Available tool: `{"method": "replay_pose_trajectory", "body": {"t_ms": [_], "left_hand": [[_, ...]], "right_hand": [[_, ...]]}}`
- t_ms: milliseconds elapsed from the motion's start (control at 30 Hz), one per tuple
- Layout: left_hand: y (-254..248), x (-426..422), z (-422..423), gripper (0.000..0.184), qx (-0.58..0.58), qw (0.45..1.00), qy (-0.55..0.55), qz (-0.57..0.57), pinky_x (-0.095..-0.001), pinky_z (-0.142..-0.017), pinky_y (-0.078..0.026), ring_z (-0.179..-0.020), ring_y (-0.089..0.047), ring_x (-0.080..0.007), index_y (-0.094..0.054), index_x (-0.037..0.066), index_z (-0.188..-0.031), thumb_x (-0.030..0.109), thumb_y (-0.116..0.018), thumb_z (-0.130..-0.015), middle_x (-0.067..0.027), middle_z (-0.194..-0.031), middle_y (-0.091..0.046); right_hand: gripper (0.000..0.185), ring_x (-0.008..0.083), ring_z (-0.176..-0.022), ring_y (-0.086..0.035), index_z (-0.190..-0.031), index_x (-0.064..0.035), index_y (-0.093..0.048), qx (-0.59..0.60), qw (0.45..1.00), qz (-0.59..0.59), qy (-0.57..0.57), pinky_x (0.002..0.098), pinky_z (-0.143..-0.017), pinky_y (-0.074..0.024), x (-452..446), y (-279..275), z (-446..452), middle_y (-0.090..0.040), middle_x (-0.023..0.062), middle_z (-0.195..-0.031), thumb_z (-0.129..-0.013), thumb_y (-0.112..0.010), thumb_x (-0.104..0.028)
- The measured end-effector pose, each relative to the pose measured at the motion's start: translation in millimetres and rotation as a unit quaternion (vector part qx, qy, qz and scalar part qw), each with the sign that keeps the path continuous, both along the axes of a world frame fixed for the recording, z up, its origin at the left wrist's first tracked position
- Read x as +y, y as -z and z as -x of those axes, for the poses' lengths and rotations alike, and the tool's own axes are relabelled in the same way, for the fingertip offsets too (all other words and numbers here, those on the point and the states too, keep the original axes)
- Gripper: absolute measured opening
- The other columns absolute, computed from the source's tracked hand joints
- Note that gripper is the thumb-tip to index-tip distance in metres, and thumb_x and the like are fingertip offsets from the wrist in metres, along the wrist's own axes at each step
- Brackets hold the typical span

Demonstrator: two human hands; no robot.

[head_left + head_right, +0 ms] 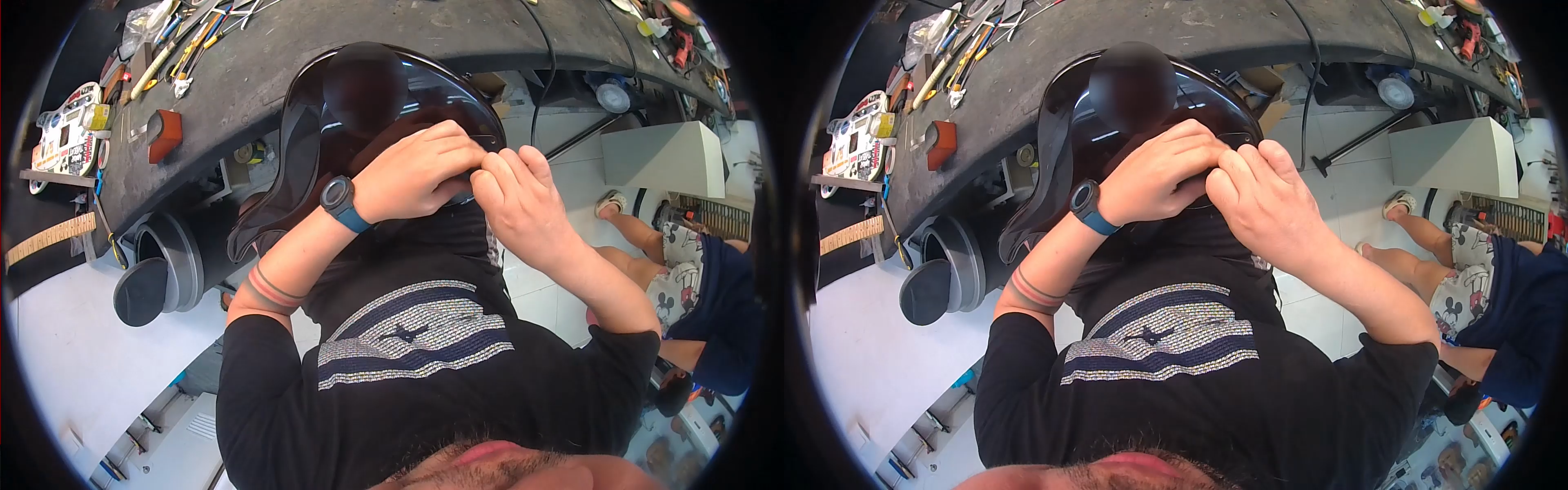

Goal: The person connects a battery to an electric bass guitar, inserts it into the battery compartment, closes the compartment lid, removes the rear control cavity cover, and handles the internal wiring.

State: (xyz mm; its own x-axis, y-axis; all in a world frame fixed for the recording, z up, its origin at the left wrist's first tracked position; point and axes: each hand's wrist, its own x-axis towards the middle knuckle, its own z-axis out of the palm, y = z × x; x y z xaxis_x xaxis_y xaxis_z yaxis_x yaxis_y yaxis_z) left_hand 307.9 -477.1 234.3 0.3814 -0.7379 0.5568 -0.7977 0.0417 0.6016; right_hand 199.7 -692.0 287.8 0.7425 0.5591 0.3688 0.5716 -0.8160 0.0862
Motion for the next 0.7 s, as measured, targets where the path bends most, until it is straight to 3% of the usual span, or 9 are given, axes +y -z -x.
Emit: {"method": "replay_pose_trajectory", "body": {"t_ms": [133, 233, 333, 533, 700], "left_hand": [[6, 1, -5, 0.025, -0.053, 0.999, 0.007, -0.003, -0.041, -0.087, -0.065, -0.104, -0.073, -0.0306, -0.079, 0.003, -0.105, 0.001, -0.089, -0.082, -0.009, -0.108, -0.077], [13, 0, -1, 0.023, -0.038, 0.999, -0.021, -0.006, -0.0394, -0.083, -0.064, -0.1, -0.072, -0.0296, -0.077, 0.004, -0.099, 0.002, -0.089, -0.079, -0.0073, -0.103, -0.075], [11, 0, 1, 0.026, -0.061, 0.996, -0.043, -0.042, -0.0384, -0.08, -0.063, -0.098, -0.071, -0.0286, -0.076, 0.005, -0.1, 0.002, -0.09, -0.078, -0.006, -0.102, -0.073], [1, -4, 5, 0.034, 0.008, 0.999, -0.031, 0.012, -0.0421, -0.086, -0.063, -0.101, -0.071, -0.0313, -0.078, 0.004, -0.111, 0.0, -0.09, -0.079, -0.0084, -0.114, -0.077], [6, 2, -3, 0.032, -0.051, 0.999, 0.011, -0.009, -0.0429, -0.088, -0.064, -0.101, -0.072, -0.0324, -0.078, 0.003, -0.111, 0.0, -0.09, -0.081, -0.0095, -0.113, -0.078]], "right_hand": [[0.017, 0.0217, -0.092, -0.064, -0.094, -0.0139, -0.06, 0.003, 1.0, 0.001, -0.018, 0.0426, -0.104, -0.0483, -2, -2, -1, -0.061, 0.0036, -0.096, -0.092, -0.077, -0.016], [0.023, 0.0233, -0.088, -0.063, -0.092, -0.0137, -0.061, 0.031, 0.997, -0.06, 0.034, 0.0434, -0.102, -0.0486, 1, -11, -1, -0.059, 0.0036, -0.09, -0.095, -0.082, -0.02], [0.029, 0.0246, -0.083, -0.062, -0.09, -0.0137, -0.061, 0.038, 0.997, -0.046, 0.048, 0.0441, -0.1, -0.0487, -1, 3, 2, -0.058, 0.0038, -0.086, -0.097, -0.087, -0.025], [0.02, 0.0208, -0.092, -0.063, -0.094, -0.0151, -0.061, -0.027, 0.999, 0.013, 0.041, 0.0438, -0.105, -0.046, 0, 6, 6, -0.06, 0.002, -0.097, -0.093, -0.08, -0.022], [0.018, 0.0201, -0.095, -0.063, -0.096, -0.0155, -0.062, -0.006, 1.0, 0.001, 0.005, 0.0436, -0.107, -0.0449, -5, 3, 7, -0.06, 0.002, -0.1, -0.092, -0.077, -0.022]]}}
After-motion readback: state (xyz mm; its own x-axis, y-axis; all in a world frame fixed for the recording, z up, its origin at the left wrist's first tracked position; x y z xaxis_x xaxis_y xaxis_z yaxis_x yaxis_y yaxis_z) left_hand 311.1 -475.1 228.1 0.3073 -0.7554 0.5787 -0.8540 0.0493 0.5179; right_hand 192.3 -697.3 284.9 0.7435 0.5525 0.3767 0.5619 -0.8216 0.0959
